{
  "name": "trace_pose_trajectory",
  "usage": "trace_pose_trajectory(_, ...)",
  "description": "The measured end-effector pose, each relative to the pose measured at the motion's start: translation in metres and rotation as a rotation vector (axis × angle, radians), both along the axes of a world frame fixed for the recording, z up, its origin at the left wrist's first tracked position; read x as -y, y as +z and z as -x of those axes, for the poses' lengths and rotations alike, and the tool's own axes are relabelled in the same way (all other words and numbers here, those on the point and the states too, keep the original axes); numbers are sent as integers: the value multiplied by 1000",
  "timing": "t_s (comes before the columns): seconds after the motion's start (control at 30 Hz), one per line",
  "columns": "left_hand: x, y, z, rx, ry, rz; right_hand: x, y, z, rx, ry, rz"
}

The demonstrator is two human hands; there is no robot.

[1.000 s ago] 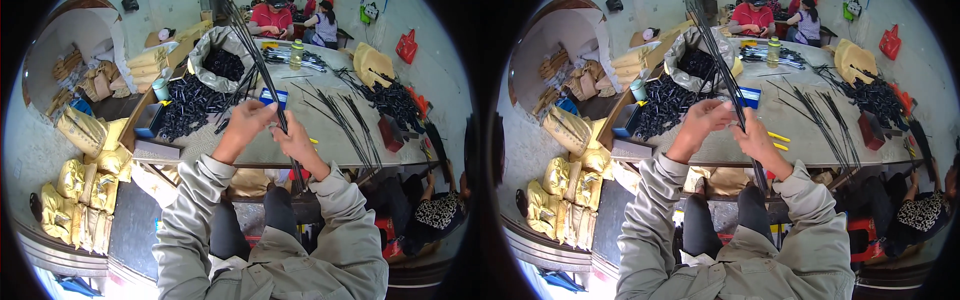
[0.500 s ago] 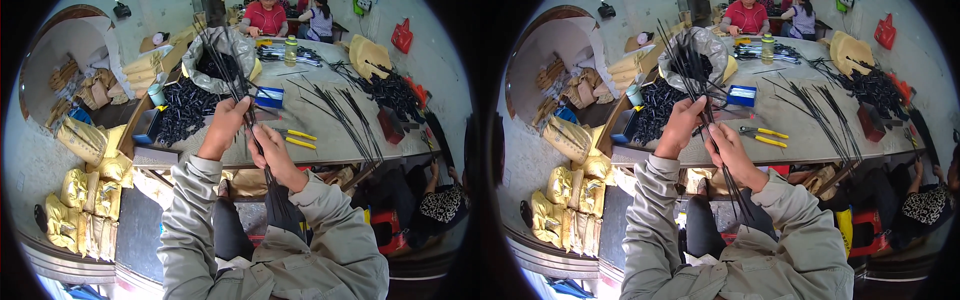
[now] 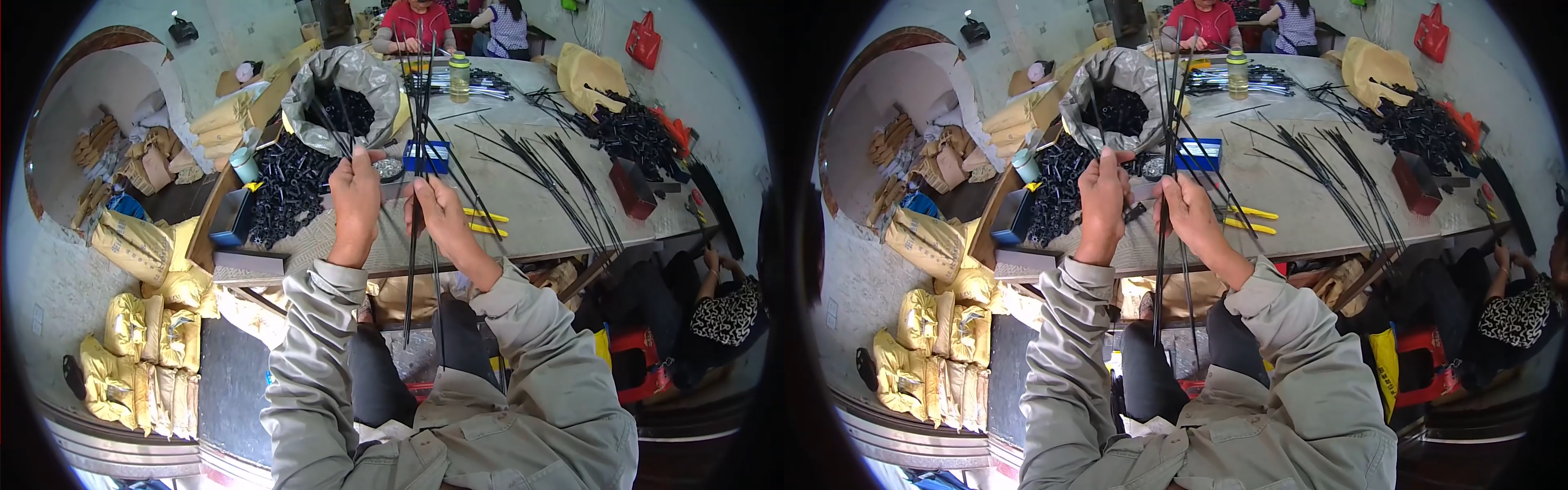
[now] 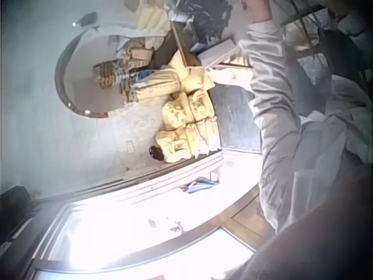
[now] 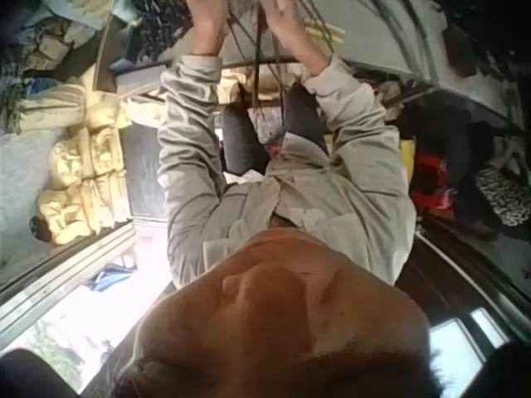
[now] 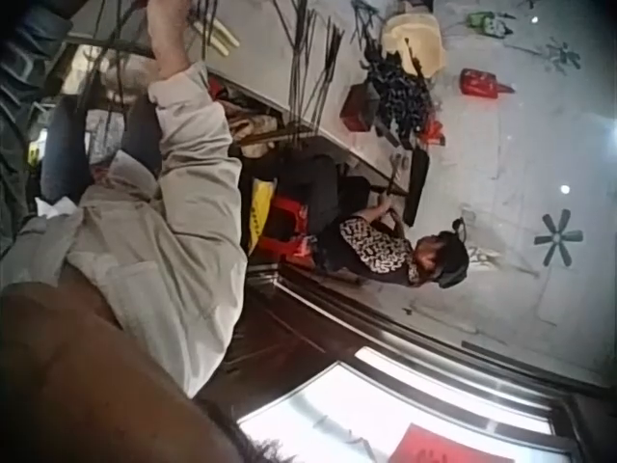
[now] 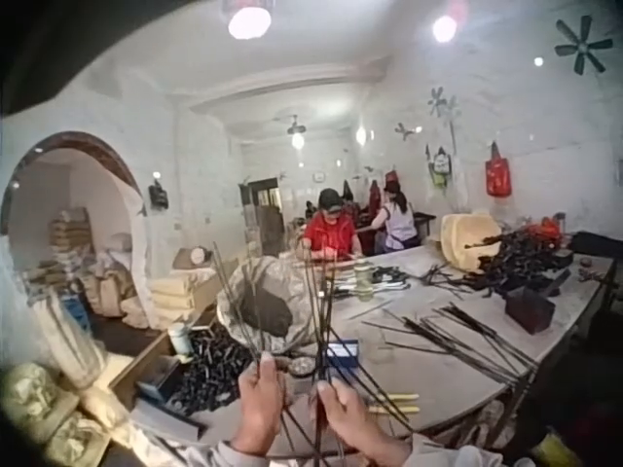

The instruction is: The person gathers a bundle of rods by hand, aligns them on the table, and slides a plastic component onto the rods. They then use shears to cut a thin wire before setting the assembled component aside.

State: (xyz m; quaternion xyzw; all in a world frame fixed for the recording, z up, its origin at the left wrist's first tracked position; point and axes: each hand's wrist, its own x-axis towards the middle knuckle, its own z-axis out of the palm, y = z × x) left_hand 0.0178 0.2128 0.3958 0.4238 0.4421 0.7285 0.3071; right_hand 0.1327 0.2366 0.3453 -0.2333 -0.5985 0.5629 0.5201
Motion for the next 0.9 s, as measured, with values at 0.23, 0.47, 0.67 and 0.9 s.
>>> trace_pose_trajectory(0.23, 1, 3, 24, 100, -180, 22, -33, 15, -42, -121, 86, 142)
trace_pose_trajectory(0.47, -10, 1, -21, 274, -198, 42, 5, 19, -24, -3, 281, 95)
trace_pose_trajectory(0.67, -8, -2, -19, 271, -167, 44, 13, 12, -17, 116, 110, -63)
trace_pose_trajectory(0.9, -8, -6, -8, -56, -28, 40, 15, 13, -11, 314, -52, -241)
